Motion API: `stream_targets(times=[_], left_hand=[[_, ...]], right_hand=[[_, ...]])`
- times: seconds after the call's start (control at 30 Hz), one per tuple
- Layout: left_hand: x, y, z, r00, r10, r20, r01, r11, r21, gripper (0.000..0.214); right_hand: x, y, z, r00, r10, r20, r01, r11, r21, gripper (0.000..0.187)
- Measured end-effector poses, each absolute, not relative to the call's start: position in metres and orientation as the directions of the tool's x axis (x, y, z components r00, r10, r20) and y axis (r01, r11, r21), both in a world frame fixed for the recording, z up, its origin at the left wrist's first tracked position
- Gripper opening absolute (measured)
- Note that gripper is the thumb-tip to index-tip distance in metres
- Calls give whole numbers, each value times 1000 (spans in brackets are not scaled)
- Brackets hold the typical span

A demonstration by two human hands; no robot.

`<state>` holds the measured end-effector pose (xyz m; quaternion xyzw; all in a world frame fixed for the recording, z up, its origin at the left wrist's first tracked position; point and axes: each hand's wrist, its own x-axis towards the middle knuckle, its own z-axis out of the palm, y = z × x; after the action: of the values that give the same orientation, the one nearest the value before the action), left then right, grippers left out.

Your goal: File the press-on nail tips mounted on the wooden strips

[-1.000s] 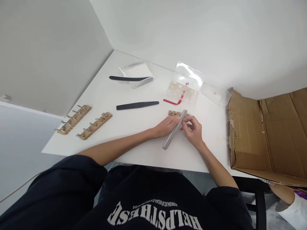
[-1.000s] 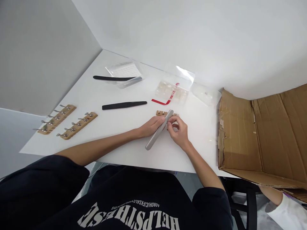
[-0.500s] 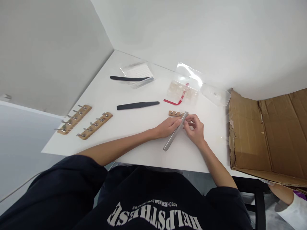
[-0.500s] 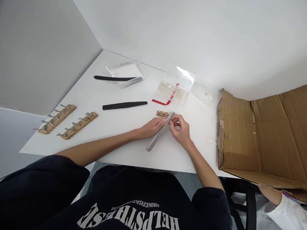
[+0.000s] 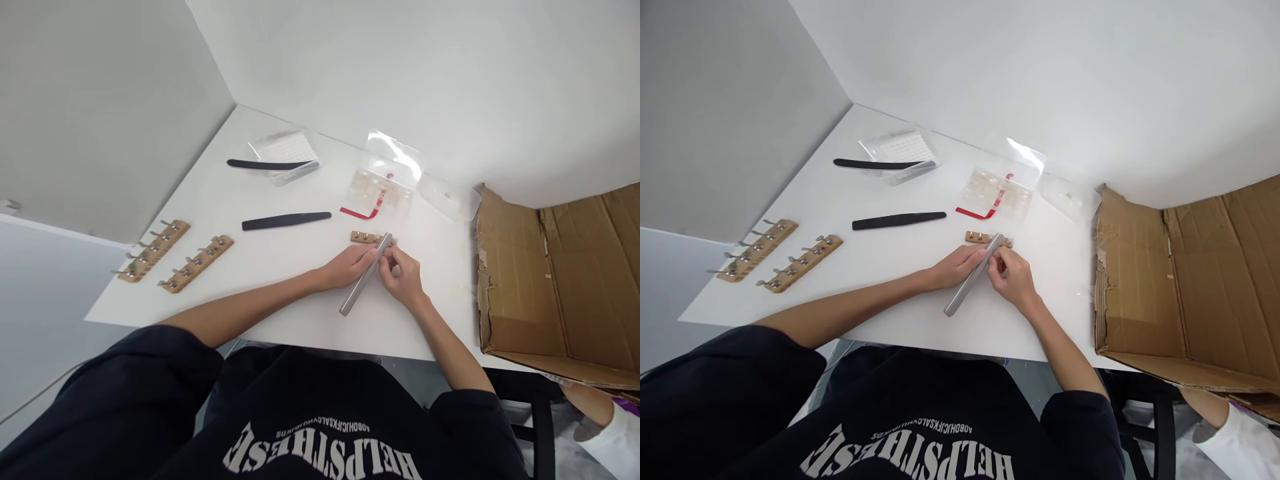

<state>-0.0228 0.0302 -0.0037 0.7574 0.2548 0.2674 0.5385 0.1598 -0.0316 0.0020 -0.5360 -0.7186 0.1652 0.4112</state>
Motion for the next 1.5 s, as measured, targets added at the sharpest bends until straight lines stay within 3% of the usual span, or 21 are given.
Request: stream_targets(times=[0.13,0.3,0.47,1.03,1.27,1.5], left_hand=[[-23,30,-4,729,674,121,106,-286,952,56],[-23,29,-2,724,679,119,104,-278,955,54],[-22,29,0,724,676,136,95,-292,952,52],[-22,30,-6,724,675,145,81,-292,953,53],[-22,32,-8,716,679,163,67,-300,952,50],[-21,31,-3,714,686,140,102,-300,948,51]], right_hand=[[158,-32,1,-57,904,423,648,356,-674,19],[154,-35,-3,-143,869,474,649,444,-618,19],[157,-33,-5,-69,890,452,657,381,-650,20],[152,-36,-2,-166,857,488,636,471,-611,21],[156,-31,1,-95,915,392,629,360,-689,22],[153,-33,0,-12,894,449,650,348,-676,25]])
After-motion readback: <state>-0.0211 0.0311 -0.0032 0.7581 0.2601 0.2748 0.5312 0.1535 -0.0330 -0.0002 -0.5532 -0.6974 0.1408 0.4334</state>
